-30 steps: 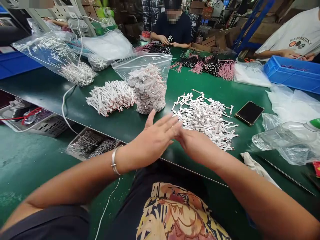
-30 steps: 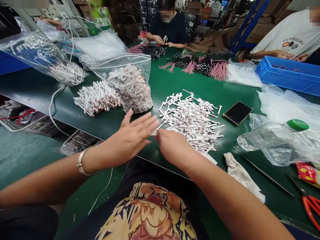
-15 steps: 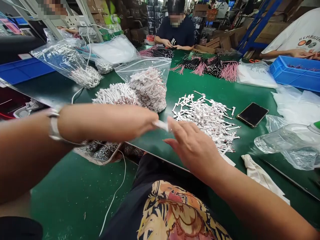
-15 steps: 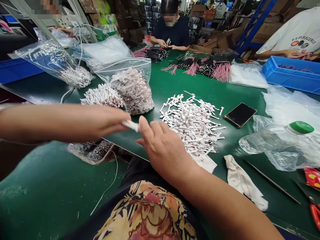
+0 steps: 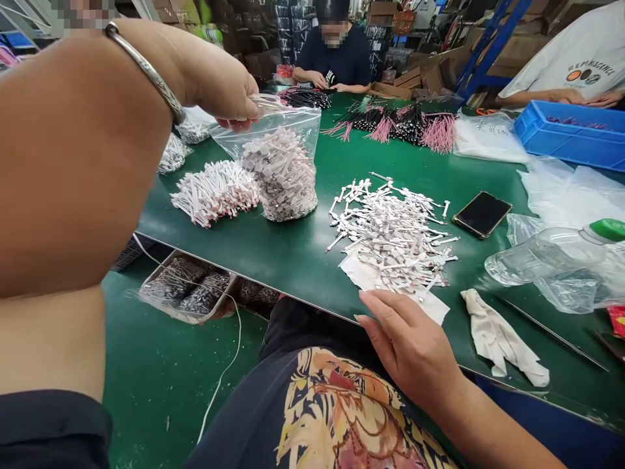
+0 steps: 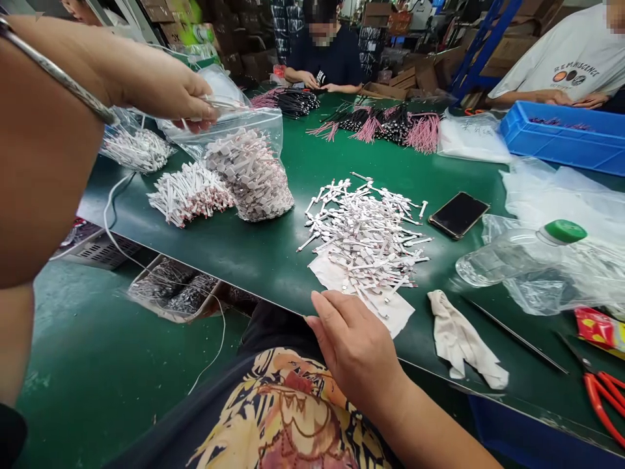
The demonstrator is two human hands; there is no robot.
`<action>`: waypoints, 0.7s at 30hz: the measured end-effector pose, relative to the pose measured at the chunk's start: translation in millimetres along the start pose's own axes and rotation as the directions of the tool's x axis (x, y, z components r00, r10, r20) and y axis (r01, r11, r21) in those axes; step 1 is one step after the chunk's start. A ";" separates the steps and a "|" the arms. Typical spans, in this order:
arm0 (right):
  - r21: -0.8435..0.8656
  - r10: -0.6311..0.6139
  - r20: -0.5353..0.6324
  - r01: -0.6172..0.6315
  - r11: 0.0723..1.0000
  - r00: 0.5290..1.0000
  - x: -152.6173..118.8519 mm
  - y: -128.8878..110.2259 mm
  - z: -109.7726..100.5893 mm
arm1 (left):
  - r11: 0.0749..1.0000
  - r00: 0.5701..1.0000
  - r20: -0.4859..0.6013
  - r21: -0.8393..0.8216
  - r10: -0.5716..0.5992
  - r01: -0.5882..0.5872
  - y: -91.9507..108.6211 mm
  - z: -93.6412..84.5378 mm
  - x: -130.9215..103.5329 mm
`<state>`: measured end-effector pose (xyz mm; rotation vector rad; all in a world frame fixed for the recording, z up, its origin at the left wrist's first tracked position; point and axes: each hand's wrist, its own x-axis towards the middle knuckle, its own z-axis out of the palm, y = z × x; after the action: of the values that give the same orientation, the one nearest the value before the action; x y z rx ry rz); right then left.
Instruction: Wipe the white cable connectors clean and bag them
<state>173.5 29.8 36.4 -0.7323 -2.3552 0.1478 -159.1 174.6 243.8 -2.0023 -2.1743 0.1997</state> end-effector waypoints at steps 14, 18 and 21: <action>0.024 0.084 0.009 -0.084 0.996 0.996 -9.9 4.3 -0.8 | 0.996 0.997 0.017 0.054 -0.074 0.073 5.9 13.2 10.1; -0.006 0.144 0.020 -0.144 0.990 0.989 -21.4 15.9 -5.0 | 0.994 0.995 -0.039 0.058 -0.089 0.092 11.3 9.5 -2.0; -0.068 0.237 -0.018 -0.237 0.969 0.971 -34.4 30.4 -10.2 | 0.998 0.970 -0.242 0.057 0.003 0.011 21.2 7.9 -18.4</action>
<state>215.6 35.8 16.4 -1.0458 -2.2663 0.1653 -138.8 158.2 230.7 -1.8812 -1.9982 0.0153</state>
